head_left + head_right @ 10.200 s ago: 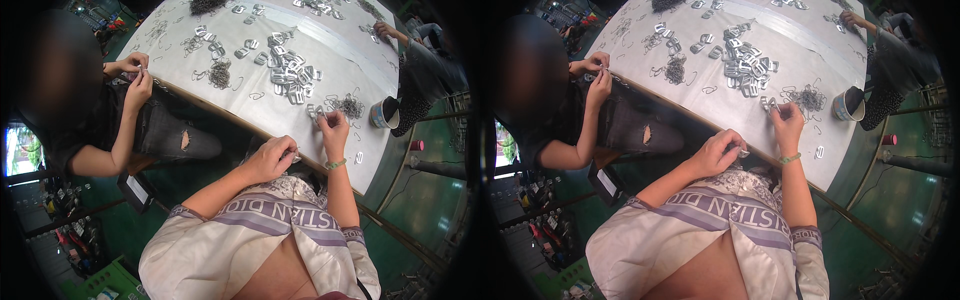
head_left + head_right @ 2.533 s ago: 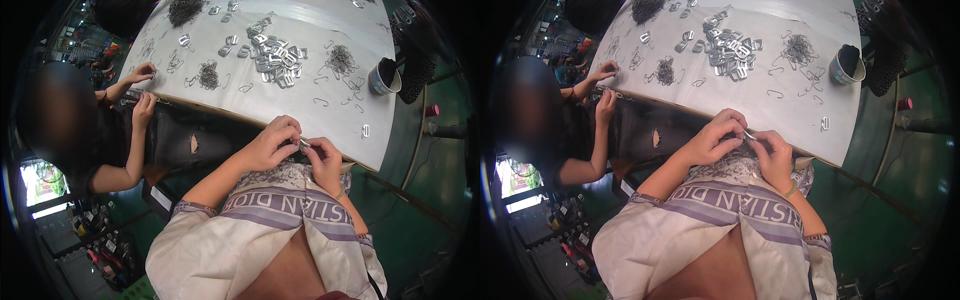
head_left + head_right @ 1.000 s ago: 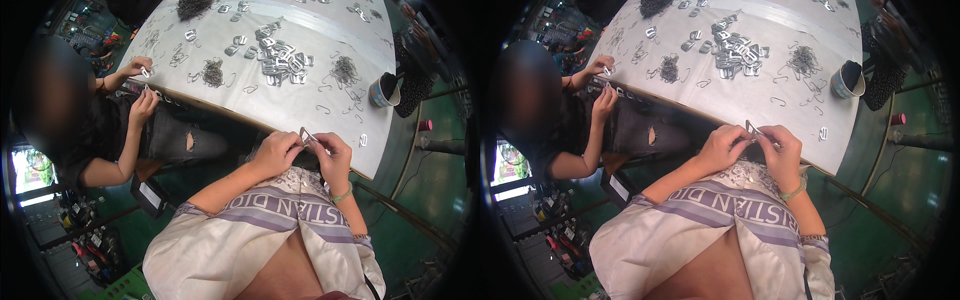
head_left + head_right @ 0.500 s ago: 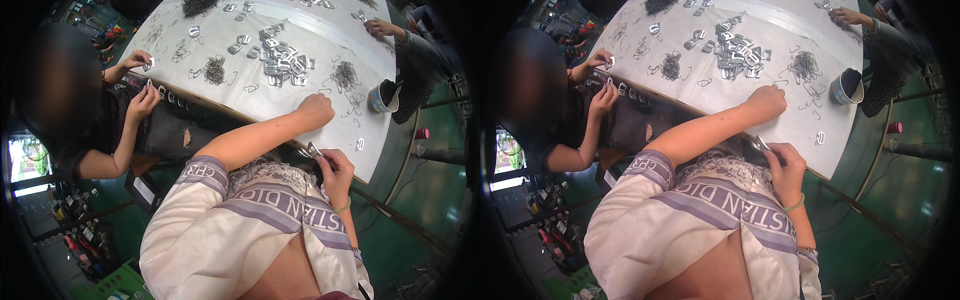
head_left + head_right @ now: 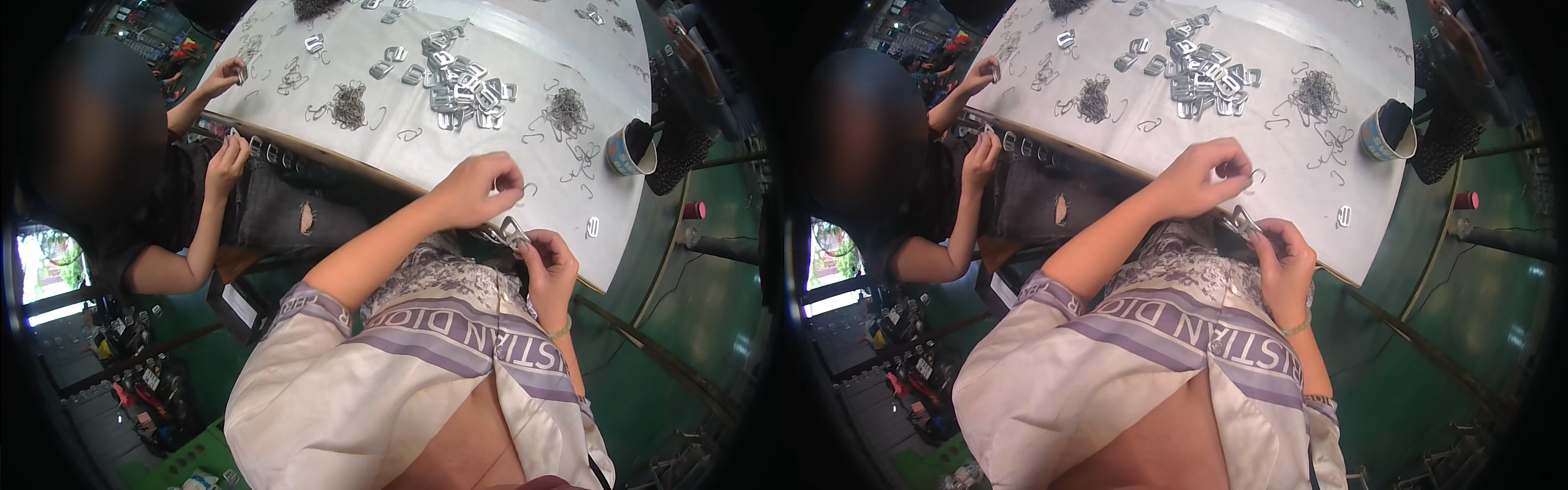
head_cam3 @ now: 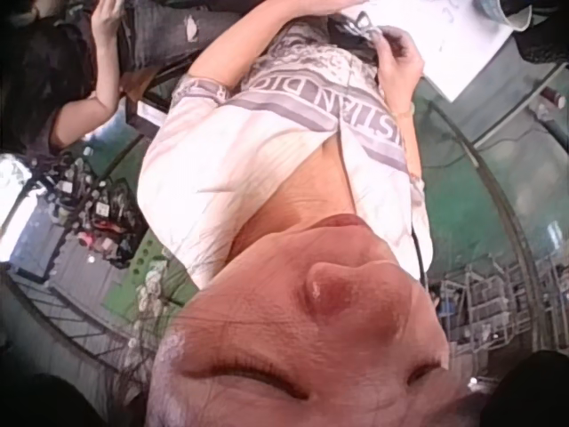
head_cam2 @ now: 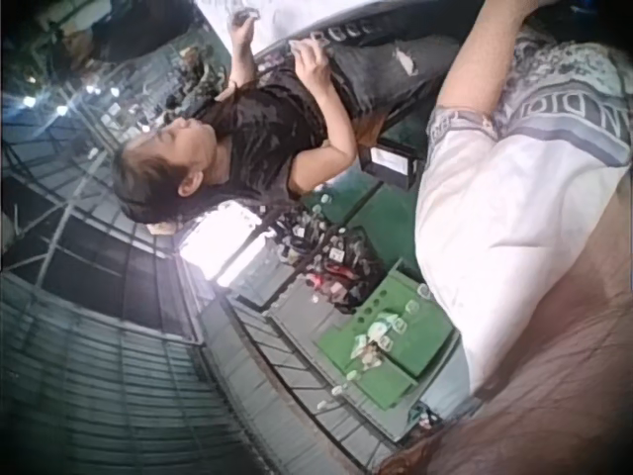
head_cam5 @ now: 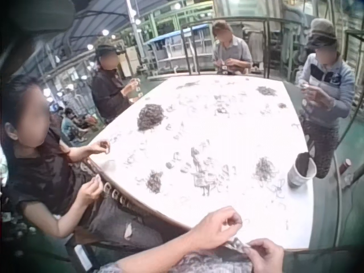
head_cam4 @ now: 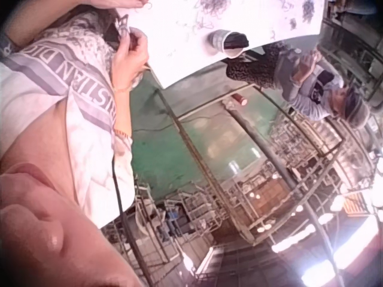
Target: The person assembles small metal parts by hand at a table. They pick up a metal buckle and a wire, insert the wire through the buckle, and place the assembled unit on the table. This process is repeated continuously with other parts.
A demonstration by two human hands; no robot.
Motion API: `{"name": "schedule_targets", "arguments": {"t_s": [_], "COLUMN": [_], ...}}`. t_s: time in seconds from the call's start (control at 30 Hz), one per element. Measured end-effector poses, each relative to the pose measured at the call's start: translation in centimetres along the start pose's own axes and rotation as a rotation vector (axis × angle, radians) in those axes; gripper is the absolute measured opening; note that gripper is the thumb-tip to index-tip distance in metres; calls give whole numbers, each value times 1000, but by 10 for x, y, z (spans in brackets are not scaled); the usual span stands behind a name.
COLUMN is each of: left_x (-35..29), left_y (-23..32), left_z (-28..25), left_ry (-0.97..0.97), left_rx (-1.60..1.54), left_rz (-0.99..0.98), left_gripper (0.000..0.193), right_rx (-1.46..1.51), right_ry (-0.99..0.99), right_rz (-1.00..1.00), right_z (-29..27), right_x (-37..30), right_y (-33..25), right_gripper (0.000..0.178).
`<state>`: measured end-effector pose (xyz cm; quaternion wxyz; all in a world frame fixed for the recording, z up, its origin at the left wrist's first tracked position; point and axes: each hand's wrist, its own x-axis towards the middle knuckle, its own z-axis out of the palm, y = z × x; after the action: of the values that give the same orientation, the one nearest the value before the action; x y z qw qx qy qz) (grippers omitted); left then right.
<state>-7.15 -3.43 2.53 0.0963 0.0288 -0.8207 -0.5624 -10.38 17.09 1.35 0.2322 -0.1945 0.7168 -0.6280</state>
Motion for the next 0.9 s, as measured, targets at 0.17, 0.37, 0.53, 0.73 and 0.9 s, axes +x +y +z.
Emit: {"name": "schedule_targets", "arguments": {"t_s": [0.17,0.37,0.53,0.73,0.9], "left_x": [-51,-63,-64,-72,-74], "left_y": [11,8,5,3,3], "left_z": [10,28,32,33,35], "left_ry": [88,260,204,186,214], "left_rx": [14,71,-112,-129,-139], "left_rz": [116,101,84,88,102], "left_gripper": [10,11,12,11,10], "right_rx": [19,-61,-70,-246,-625], "right_ry": [-22,-31,-52,35,-34], "right_rz": [-32,-104,-131,-350,-467], "right_z": [8,14,16,8,37], "right_x": [3,4,5,64,154], "right_y": [-5,-7,-9,-5,8], "right_gripper": [9,8,7,11,30]}}
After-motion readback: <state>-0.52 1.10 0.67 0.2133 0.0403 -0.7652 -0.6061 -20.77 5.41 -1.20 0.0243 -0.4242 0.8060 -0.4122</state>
